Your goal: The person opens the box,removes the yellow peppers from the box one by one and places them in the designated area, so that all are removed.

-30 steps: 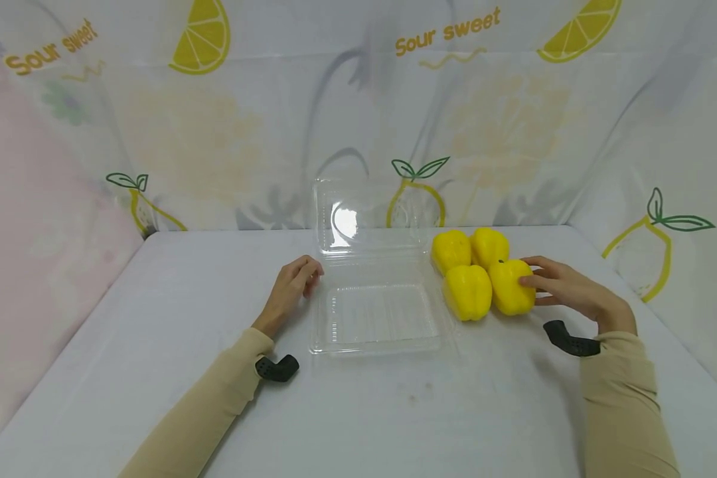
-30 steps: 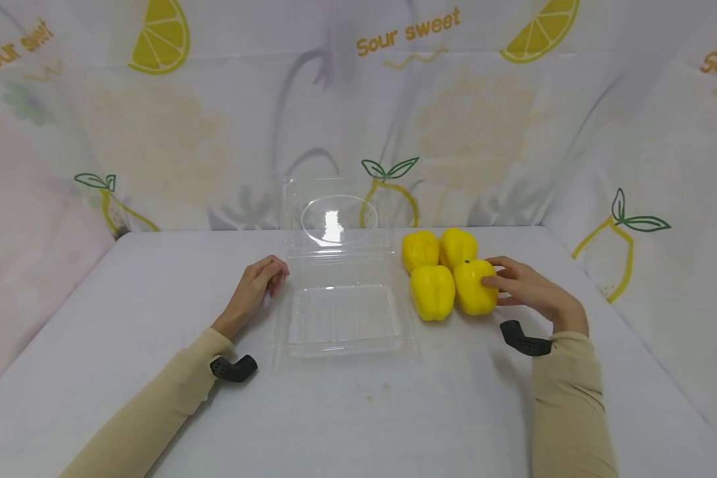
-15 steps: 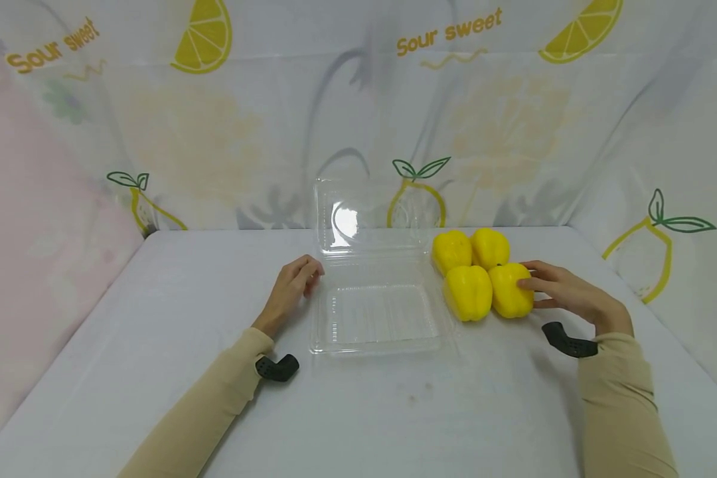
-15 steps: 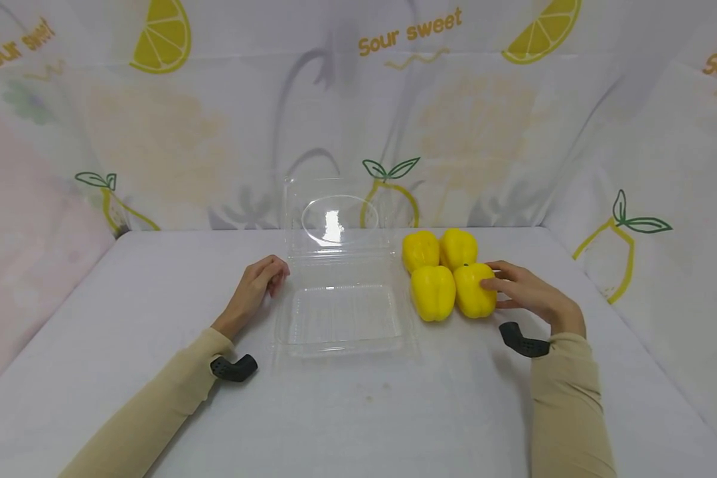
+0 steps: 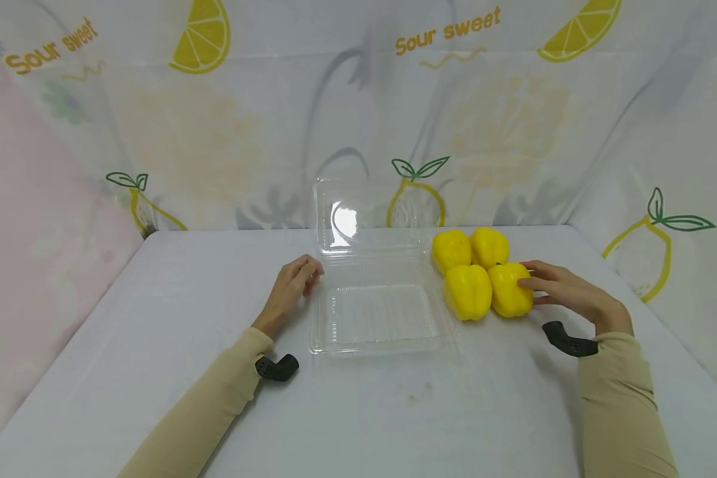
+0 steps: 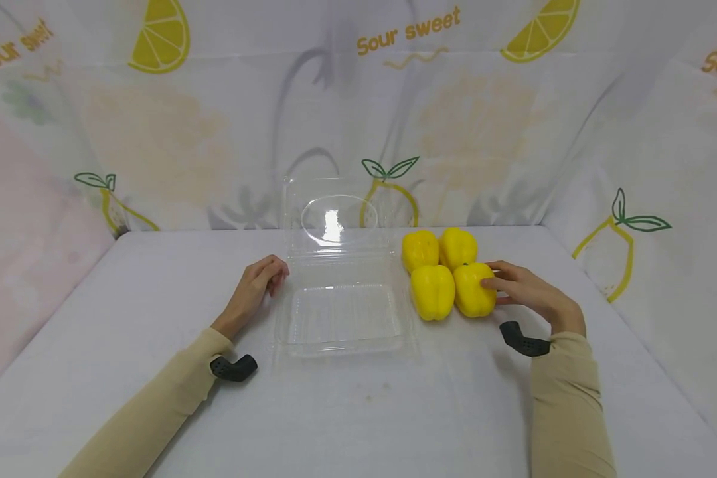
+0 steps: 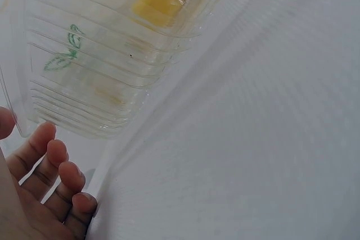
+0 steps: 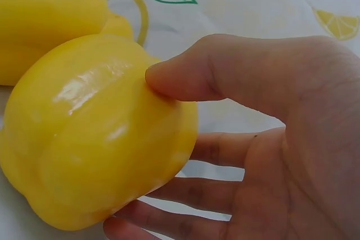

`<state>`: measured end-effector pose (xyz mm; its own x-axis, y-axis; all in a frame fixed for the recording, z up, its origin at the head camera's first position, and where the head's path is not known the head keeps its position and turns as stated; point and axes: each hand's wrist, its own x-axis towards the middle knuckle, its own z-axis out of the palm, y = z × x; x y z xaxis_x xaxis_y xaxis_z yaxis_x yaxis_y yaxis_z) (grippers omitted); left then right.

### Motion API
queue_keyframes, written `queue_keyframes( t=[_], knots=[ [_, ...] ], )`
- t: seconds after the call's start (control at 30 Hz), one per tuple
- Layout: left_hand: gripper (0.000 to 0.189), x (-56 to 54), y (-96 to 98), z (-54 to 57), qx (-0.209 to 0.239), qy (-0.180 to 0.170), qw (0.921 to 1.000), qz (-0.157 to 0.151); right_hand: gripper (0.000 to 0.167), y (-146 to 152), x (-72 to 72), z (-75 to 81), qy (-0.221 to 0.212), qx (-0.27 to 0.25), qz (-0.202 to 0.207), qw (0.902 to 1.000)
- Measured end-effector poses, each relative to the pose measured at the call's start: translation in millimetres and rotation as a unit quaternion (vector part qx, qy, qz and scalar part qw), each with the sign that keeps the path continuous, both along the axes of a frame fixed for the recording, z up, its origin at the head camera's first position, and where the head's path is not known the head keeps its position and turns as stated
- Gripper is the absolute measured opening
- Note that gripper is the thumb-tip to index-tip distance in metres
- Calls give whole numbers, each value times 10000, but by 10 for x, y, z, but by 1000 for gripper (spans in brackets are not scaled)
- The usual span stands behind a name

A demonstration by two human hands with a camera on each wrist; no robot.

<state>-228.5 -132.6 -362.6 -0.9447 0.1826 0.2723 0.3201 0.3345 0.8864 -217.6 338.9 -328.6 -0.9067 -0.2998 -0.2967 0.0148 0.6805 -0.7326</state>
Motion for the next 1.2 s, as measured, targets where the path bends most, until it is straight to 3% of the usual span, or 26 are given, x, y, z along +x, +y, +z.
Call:
queue_keyframes(
  t=[0.73,1.2],
  knots=[
    [29,-6,-10,2,-121,82,9999,33,71,-14,31,12,-272,-302,-51,9992],
    [28,-42,-8,-53,-119,52,9999,101,68,7,47,43,-91,-125,15,9999]
  ],
)
